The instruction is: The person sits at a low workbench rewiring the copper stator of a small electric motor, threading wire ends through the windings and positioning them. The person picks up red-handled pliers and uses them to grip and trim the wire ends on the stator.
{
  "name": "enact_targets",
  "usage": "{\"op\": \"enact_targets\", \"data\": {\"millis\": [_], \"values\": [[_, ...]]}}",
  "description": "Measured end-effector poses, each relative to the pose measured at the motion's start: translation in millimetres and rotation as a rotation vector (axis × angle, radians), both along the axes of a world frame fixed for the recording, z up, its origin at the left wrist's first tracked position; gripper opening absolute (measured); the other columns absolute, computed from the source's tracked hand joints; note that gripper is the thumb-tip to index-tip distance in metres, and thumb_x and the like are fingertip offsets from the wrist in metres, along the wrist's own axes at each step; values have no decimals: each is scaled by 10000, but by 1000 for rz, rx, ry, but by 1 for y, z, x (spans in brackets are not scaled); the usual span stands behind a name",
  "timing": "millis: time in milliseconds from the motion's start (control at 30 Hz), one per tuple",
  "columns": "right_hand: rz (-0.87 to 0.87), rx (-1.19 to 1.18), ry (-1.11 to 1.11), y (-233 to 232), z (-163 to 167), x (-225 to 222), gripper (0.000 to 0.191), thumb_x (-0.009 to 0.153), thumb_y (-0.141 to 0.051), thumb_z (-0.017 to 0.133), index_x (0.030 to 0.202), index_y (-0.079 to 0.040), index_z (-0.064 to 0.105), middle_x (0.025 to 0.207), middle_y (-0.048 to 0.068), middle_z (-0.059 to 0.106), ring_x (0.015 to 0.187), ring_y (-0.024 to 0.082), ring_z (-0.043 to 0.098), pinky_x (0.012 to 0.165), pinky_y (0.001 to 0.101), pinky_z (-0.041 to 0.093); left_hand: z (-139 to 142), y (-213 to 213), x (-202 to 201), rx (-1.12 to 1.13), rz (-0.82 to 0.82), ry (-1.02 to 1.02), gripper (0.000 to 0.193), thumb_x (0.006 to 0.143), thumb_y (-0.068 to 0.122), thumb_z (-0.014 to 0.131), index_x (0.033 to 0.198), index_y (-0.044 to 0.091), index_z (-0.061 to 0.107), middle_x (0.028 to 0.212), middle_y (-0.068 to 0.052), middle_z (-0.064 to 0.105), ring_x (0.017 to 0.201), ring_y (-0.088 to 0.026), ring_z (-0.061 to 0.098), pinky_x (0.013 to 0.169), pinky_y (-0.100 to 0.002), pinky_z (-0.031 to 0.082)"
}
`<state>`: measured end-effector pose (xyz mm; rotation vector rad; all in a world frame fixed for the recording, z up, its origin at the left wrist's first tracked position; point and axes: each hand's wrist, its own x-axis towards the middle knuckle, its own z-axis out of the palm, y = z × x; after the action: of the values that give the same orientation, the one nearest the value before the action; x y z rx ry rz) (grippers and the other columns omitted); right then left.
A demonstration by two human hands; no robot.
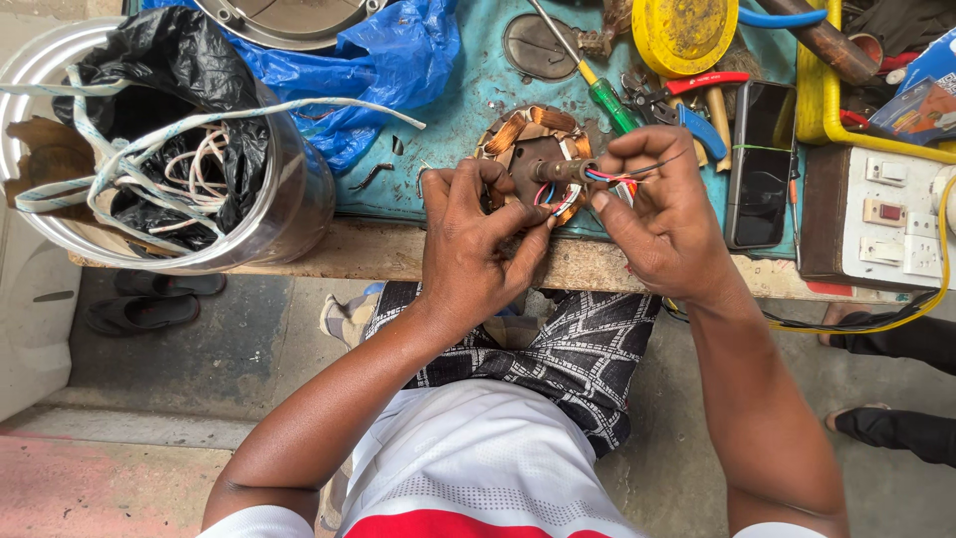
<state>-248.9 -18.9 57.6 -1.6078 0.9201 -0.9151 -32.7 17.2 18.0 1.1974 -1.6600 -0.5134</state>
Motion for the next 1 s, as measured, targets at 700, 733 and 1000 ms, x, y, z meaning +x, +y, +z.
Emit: {"op": "enact_targets", "data": {"millis": [700, 733, 1000], "values": [[-521, -570, 498, 85, -49, 31, 183, 824, -46, 729, 977, -33, 630, 1012, 115, 618, 983, 295, 560, 898, 420, 444, 10, 15, -27, -154, 59, -309, 157, 864, 185, 822, 1014, 160, 783, 1213, -85, 574, 1251, -342, 453, 1023, -515, 283], [-542, -583, 543, 87, -49, 36, 221, 763, -74, 739, 957, -35, 640, 991, 116, 622, 963, 309, 556, 863, 436, 423, 11, 15, -28, -154, 49, -307, 153, 856, 186, 822, 1002, 159, 783, 1206, -86, 579, 1243, -344, 455, 1019, -516, 285], [-544, -563, 467, 83, -31, 29, 89, 939, -124, 744, 915, -55, 693, 954, 64, 687, 922, 281, 629, 853, 426, 453, 21, 7, -26, -202, 8, -350, 159, 778, 155, 821, 923, 120, 765, 1100, -107, 597, 1140, -364, 506, 922, -528, 325]]}}
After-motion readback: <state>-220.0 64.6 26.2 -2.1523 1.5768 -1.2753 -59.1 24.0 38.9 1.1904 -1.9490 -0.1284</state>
